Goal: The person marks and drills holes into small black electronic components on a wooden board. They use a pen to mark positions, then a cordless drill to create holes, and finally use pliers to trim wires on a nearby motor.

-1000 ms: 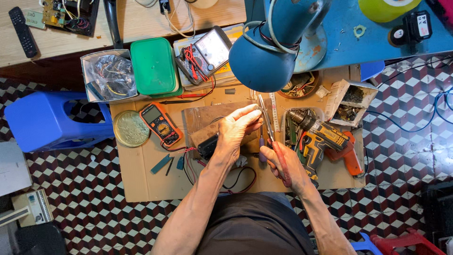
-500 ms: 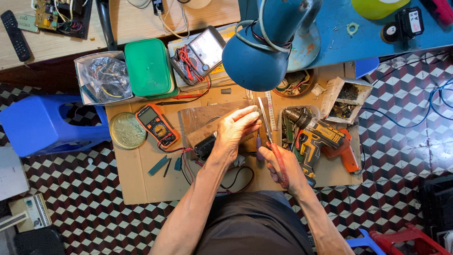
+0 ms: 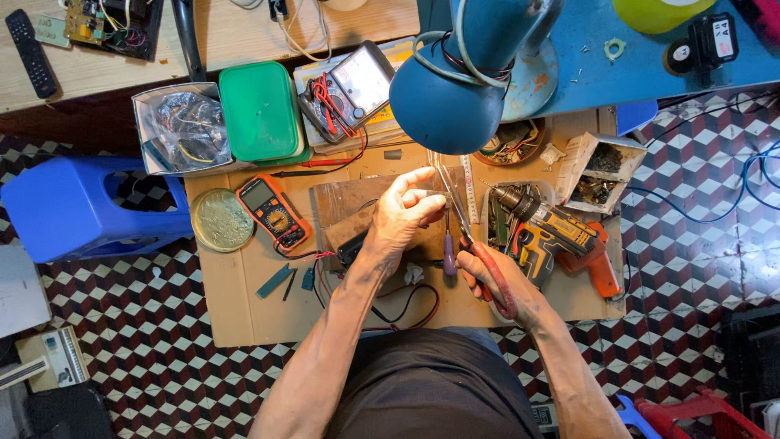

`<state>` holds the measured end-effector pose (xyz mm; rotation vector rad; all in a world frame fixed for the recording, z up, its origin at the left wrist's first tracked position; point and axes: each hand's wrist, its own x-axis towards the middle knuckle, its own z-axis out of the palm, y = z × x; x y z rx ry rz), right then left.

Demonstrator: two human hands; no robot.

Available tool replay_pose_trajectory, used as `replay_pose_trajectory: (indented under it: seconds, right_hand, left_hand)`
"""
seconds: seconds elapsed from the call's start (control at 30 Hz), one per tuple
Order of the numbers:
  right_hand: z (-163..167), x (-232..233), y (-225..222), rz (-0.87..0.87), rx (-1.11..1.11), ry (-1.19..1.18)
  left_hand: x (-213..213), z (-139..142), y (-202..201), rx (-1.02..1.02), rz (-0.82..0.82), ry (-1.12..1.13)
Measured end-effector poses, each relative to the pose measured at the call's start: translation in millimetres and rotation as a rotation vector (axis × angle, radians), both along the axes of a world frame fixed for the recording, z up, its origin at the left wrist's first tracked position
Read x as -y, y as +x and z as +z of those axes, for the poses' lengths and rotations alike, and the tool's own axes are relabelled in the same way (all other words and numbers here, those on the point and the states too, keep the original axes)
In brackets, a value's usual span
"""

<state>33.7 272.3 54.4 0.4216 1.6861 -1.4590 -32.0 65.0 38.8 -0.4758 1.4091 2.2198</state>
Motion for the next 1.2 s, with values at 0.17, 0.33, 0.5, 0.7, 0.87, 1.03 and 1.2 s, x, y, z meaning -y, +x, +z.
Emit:
replay_pose_trajectory:
  seconds: [0.17, 0.33, 0.5, 0.7, 0.87, 1.03, 1.2]
  right_hand:
    - [3, -6, 0, 0.018, 0.018, 0.028]
    - [5, -10, 1, 0.044, 0.007, 0.051]
    - [8, -12, 1, 0.129, -0.039, 0.105]
    - [14, -8, -1, 0.120, -0.074, 0.114]
    - [19, -6, -2, 0.087, -0.055, 0.128]
    - [19, -7, 0, 0.065, -0.045, 0.094]
    - [16, -6, 3, 0.001, -0.003, 0.018]
  left_hand:
    - [6, -3, -1, -0.029, -0.033, -0.046]
    - [7, -3, -1, -0.052, -0.048, -0.028]
    - [9, 2, -3, -0.023, -0.045, -0.011]
    - [9, 7, -3, -0.010, -0.032, -0.006]
    - [8, 6, -3, -0.016, -0.034, -0.023]
    - [8, 6, -2, -0.003, -0.031, -0.023]
    - [8, 4, -3, -0.006, -0.035, -0.010]
